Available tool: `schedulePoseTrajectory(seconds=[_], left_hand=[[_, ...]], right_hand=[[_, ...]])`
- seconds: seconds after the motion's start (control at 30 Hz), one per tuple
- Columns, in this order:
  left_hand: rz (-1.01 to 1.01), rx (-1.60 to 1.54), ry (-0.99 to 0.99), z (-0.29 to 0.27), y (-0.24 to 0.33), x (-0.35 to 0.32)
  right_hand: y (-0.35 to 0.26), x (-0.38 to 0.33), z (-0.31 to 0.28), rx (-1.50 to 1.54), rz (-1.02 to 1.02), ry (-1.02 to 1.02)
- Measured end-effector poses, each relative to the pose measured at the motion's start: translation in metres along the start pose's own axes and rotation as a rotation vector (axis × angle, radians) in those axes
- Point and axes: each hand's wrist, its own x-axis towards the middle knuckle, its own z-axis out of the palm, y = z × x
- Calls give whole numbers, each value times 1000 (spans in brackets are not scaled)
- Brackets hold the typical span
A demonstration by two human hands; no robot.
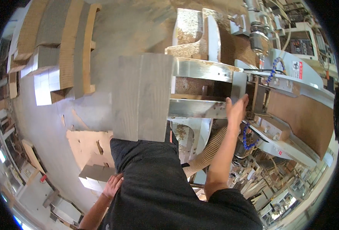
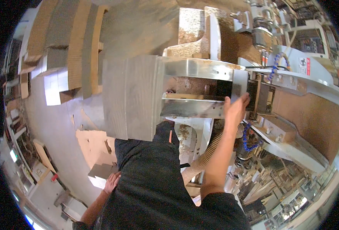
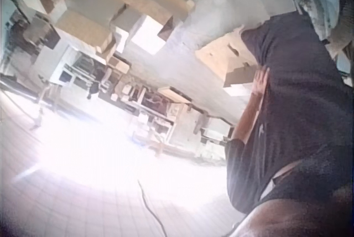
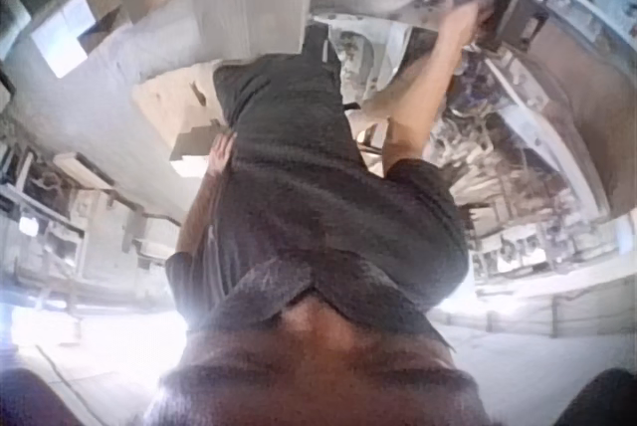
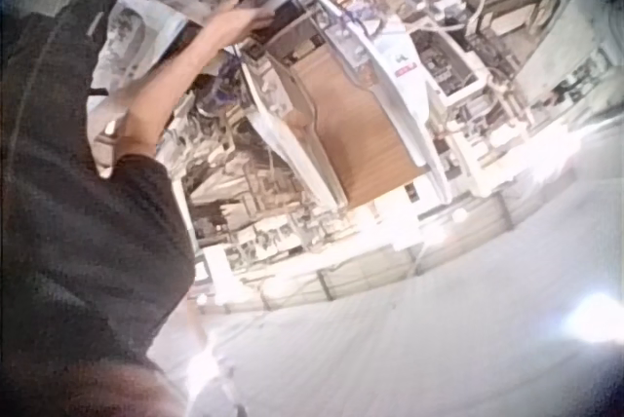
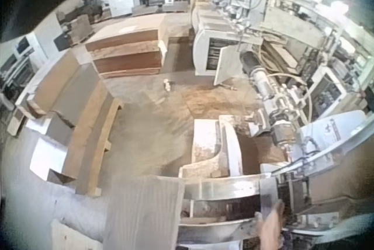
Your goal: The person picks up wooden blocks from a stack and feeds them into an industrial machine.
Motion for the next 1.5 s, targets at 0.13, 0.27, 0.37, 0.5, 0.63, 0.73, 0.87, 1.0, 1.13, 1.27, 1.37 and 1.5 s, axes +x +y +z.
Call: schedulePoseTrajectory(seconds=[0.13, 0.27, 0.37, 0.5, 0.63, 0.73, 0.87, 1.0, 1.13, 1.27, 1.37, 1.5], left_hand=[[-17, -1, 36, 5, 1, -1], [52, -100, 125, 10, 3, -1], [35, -106, 149, 12, 8, -3], [-8, -114, 157, 18, 14, -9], [-47, -98, 178, 17, 25, -6], [-51, -123, 193, 23, 27, -9], [-75, -147, 199, 31, 34, -15], [-69, -181, 237, 34, 36, -18], [-75, -197, 263, 41, 34, -25], [-93, -218, 277, 40, 33, -28], [-60, -181, 284, 39, 22, -34], [9, -200, 299, 41, -3, -41]], right_hand=[[5, 21, -12, -191, 57, -107], [11, 29, -11, -126, -70, -125], [-1, 16, 13, 578, -159, -412], [-68, -24, 44, 923, 9, -736], [-106, -55, 59, 986, 13, -794], [-64, -57, 85, 1328, -90, -842], [-38, -58, 95, 1268, -47, -870], [-40, -60, 98, 1188, -88, -839], [-40, -58, 94, 1096, -136, -773], [-38, -54, 92, 1010, -186, -706], [-36, -51, 88, 944, -212, -637], [-31, -53, 84, 815, -273, -536]])
